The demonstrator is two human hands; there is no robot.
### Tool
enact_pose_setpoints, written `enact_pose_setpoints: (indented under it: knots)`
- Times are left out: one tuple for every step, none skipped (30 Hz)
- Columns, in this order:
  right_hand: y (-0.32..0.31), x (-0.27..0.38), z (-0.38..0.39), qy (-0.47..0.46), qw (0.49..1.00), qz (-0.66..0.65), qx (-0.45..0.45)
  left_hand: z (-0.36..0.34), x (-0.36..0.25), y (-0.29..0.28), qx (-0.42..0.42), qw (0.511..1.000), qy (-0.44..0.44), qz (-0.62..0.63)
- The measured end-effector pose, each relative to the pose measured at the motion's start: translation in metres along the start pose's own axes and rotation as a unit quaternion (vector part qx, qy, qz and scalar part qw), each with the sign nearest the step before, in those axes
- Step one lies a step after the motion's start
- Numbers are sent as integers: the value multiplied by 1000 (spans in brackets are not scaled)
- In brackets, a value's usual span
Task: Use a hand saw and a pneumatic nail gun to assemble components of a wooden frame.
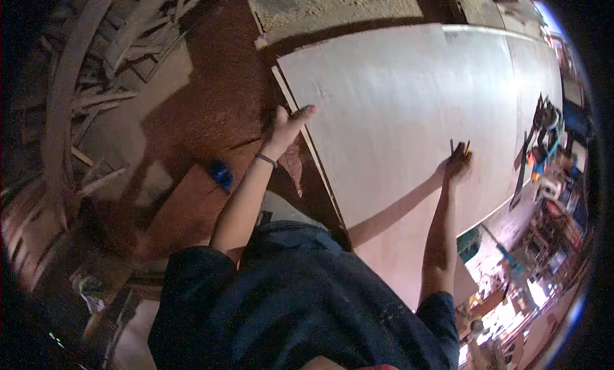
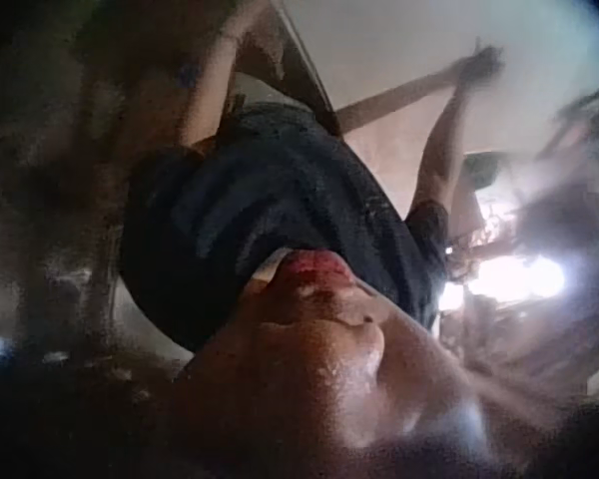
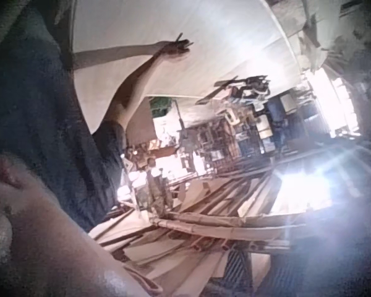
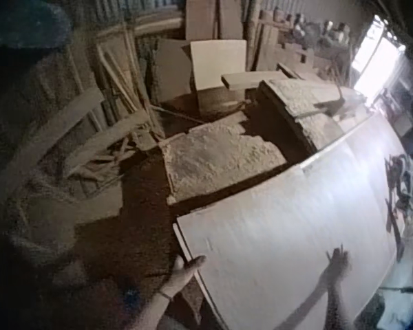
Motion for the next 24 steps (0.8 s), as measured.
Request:
enact_pose_setpoints:
  knots:
    - [-1,-5,-2,34,998,-44,10,2,-9,-1,-16,999,12,-36]
    - [0,-16,-2,98,993,-59,35,4,-15,-2,-29,996,15,-77]
    - [-2,-20,0,123,981,-134,63,4,-15,6,-16,1000,0,-21]
    - [-8,-17,4,95,981,-138,98,3,-29,10,-16,997,67,18]
    - [-22,-35,11,137,976,76,149,3,-17,11,-19,1000,-1,-1]
    - [-45,-22,24,24,988,63,136,2,-15,16,-15,999,-9,28]
    - [-78,-16,45,-70,991,76,80,1,-11,13,-26,999,-23,-1]
    - [-113,-47,68,27,998,-19,45,-1,-13,16,-42,998,14,43]
    - [-146,-75,103,87,993,-83,-7,0,-2,14,-30,999,-42,14]
    - [-180,-95,132,65,996,65,-2,0,-3,11,-59,998,-15,4]
    - [-218,-120,172,84,978,186,-37,0,-3,15,-34,999,7,9]
    - [-253,-167,219,222,951,212,-43,3,8,4,-101,994,-35,18]
    - [-298,-195,272,295,902,303,-86,10,18,-7,-167,982,-87,30]
    - [-331,-225,328,380,889,219,-136,8,16,-4,-151,986,-73,13]
    - [-360,-258,390,516,823,150,-185,5,14,-3,-130,989,-66,12]
    - [-379,-281,479,741,612,107,-254,5,17,-1,-125,989,-84,8]
    - [-379,-293,511,760,599,80,-238,2,15,9,-87,994,-66,-5]
    - [-359,-296,558,825,524,-56,-207,3,18,12,-87,994,-71,-2]
    - [-323,-303,565,780,546,-245,-184,8,26,7,-123,988,-98,-4]
    - [-277,-289,543,654,528,-532,-103,6,22,16,-68,995,-77,-8]
    - [-249,-255,523,542,434,-720,8,6,18,18,-53,995,-81,-12]
    - [-249,-291,550,667,457,-551,-207,9,18,22,-40,995,-85,-14]
    - [-256,-297,568,724,476,-337,-368,12,19,26,-24,995,-90,-24]
    - [-253,-291,561,730,457,-341,-378,12,18,26,-24,995,-94,-13]
Point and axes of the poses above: each hand's wrist, its own z-axis away from the middle knuckle, its own y-axis out of the palm, x = y × z, the point moved 9 cm from there along -z, towards the middle knuckle, and after that the axes turned 7 degrees about y, right-handed, at the moved point
